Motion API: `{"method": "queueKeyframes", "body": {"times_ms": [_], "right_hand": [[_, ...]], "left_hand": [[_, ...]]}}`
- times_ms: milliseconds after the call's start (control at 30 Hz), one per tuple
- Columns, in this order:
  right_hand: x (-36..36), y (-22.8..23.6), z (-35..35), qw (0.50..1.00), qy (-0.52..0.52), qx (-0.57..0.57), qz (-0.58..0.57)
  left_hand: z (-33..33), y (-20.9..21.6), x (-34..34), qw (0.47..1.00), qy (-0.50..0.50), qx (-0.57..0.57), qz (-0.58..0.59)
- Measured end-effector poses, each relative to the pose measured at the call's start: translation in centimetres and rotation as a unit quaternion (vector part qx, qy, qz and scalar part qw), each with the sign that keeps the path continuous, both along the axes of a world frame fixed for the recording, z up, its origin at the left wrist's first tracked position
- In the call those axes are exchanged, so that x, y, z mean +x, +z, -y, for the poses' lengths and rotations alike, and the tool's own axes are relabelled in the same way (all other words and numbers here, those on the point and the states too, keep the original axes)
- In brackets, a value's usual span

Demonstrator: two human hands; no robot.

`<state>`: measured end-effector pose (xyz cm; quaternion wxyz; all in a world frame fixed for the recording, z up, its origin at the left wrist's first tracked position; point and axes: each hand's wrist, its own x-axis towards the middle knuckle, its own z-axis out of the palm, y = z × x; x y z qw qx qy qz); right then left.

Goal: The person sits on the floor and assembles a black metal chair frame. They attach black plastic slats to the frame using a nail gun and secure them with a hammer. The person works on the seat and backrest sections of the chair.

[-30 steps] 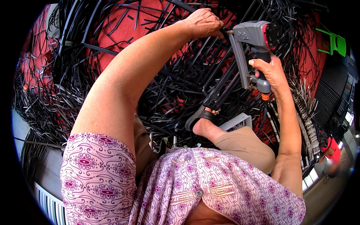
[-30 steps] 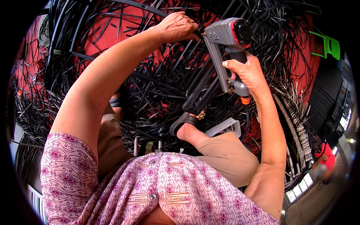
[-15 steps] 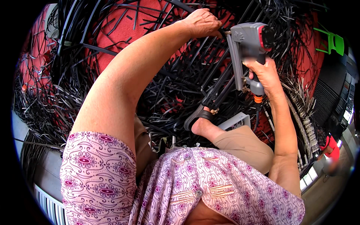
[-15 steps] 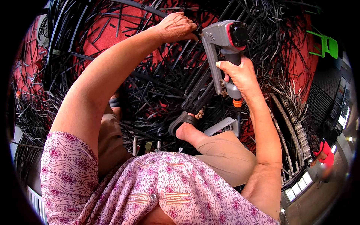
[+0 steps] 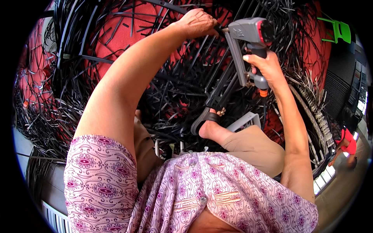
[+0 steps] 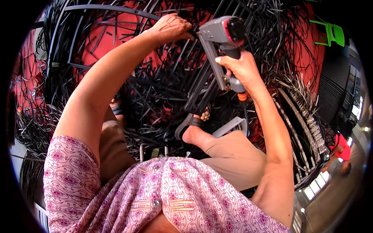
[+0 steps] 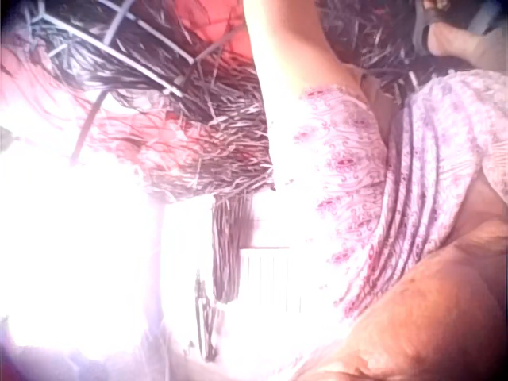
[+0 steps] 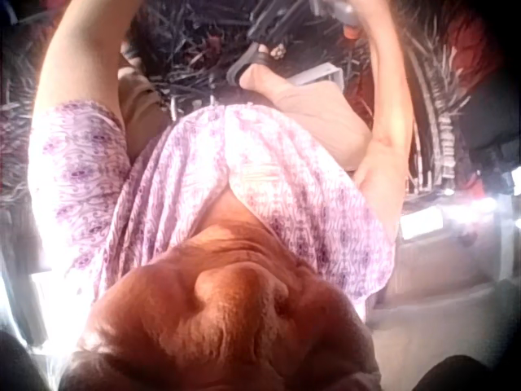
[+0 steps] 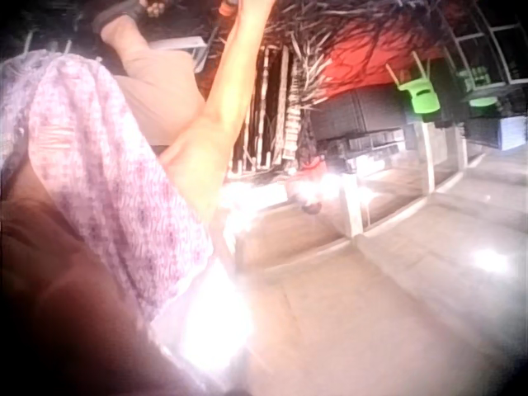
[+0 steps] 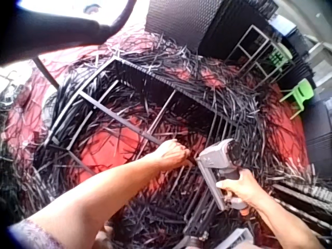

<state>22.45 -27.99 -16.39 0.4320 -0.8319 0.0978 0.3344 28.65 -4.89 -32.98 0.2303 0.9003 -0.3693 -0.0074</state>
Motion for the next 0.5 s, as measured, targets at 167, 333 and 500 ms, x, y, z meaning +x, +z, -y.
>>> {"method": "queueKeyframes", "body": {"times_ms": [167,333,500], "right_hand": [[-1.4,1.7,3.8,0.987,-0.147,0.045,0.041],[-2.2,-0.2,11.2,0.957,-0.267,0.040,0.106],[-1.2,-11.6,19.6,0.959,-0.107,-0.079,0.248]], "left_hand": [[0.0,-0.7,0.0,1.000,-0.006,-0.004,0.014],[0.3,-0.1,-0.4,1.000,-0.002,0.006,-0.019],[0.4,0.4,0.4,0.998,-0.051,0.024,0.027]]}}
